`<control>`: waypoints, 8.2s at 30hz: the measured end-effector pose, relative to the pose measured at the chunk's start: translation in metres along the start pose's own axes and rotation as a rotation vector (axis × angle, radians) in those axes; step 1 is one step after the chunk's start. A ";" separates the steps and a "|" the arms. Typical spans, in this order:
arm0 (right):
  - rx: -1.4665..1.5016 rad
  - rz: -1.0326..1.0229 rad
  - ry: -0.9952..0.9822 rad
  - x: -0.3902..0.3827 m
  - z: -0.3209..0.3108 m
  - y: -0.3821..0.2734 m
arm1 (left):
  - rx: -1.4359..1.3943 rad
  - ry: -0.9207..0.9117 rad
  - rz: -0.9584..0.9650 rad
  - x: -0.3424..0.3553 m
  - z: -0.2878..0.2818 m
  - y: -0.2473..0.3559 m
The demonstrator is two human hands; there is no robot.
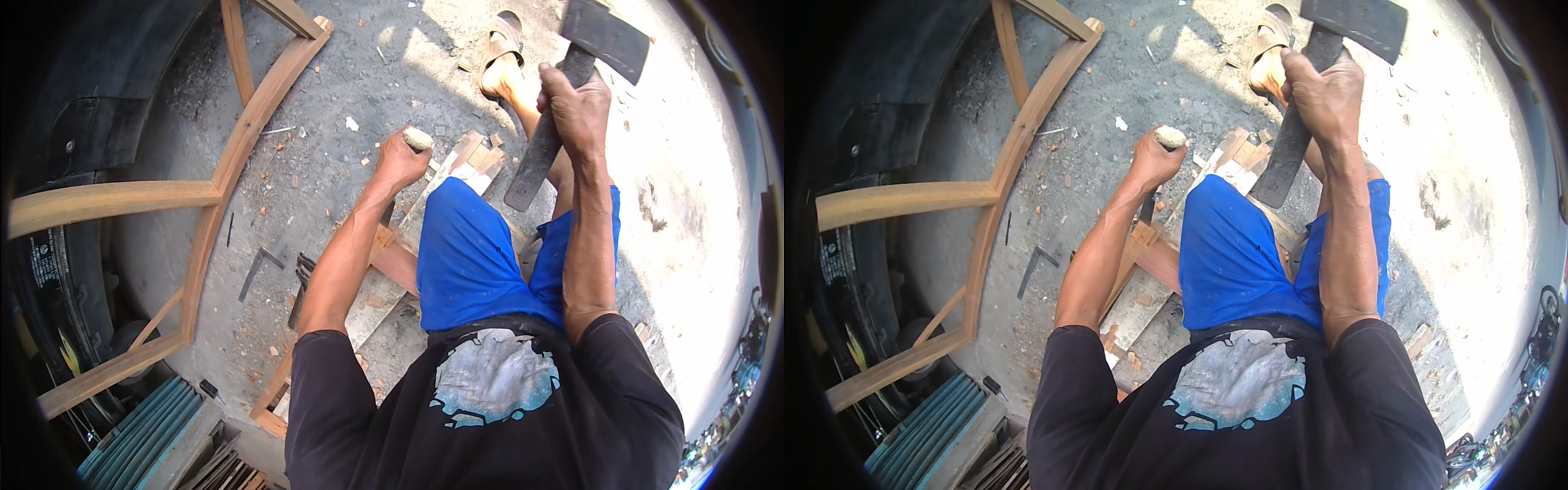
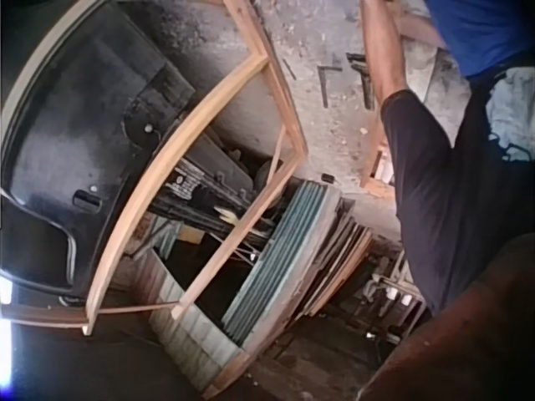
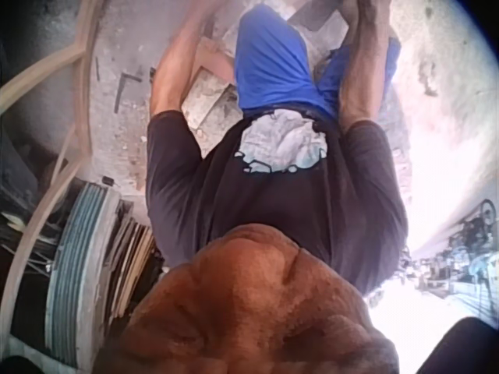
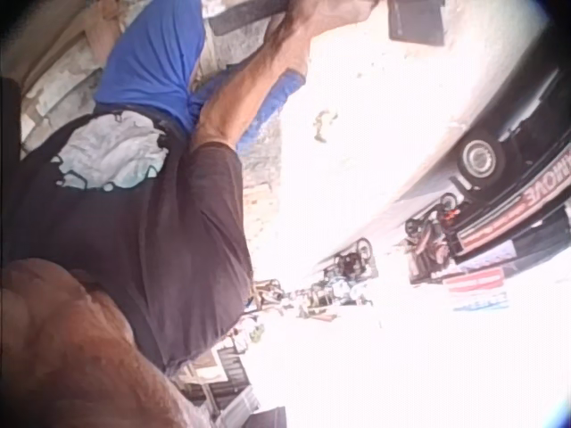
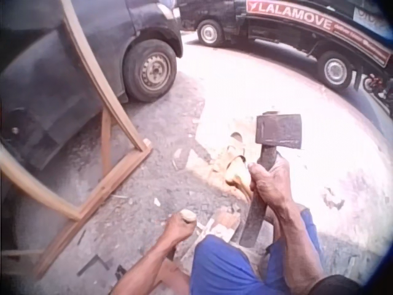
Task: The person constructs a wooden frame by joining pieces of lumber, using a hammer and a square to ensure alignment, marking the wood with a pencil, and sawing a piece to size.
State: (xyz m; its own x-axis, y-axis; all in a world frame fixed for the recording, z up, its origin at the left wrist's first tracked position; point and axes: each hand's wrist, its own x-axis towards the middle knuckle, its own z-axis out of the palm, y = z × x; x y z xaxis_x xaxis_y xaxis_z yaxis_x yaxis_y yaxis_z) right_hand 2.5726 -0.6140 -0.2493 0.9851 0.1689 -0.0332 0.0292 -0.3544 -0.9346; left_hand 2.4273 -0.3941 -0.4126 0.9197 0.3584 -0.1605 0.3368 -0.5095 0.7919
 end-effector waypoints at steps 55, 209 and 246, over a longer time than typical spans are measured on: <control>-0.306 0.038 -0.564 -0.062 0.046 0.072 | -0.034 -0.309 0.013 -0.027 0.001 0.001; 0.563 -1.425 -0.602 -0.261 0.079 -0.326 | -0.829 1.240 -0.067 -0.212 -0.036 -0.066; -0.336 -1.187 -0.984 -0.249 0.119 -0.250 | -1.113 1.214 0.022 -0.215 -0.012 -0.068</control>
State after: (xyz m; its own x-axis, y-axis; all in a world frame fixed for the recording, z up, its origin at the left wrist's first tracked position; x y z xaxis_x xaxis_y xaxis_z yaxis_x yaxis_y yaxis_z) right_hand 2.3002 -0.4575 -0.0493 -0.1138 0.9475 0.2990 0.8396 0.2526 -0.4808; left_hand 2.2045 -0.4267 -0.4249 0.0554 0.9976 -0.0418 -0.4680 0.0629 0.8815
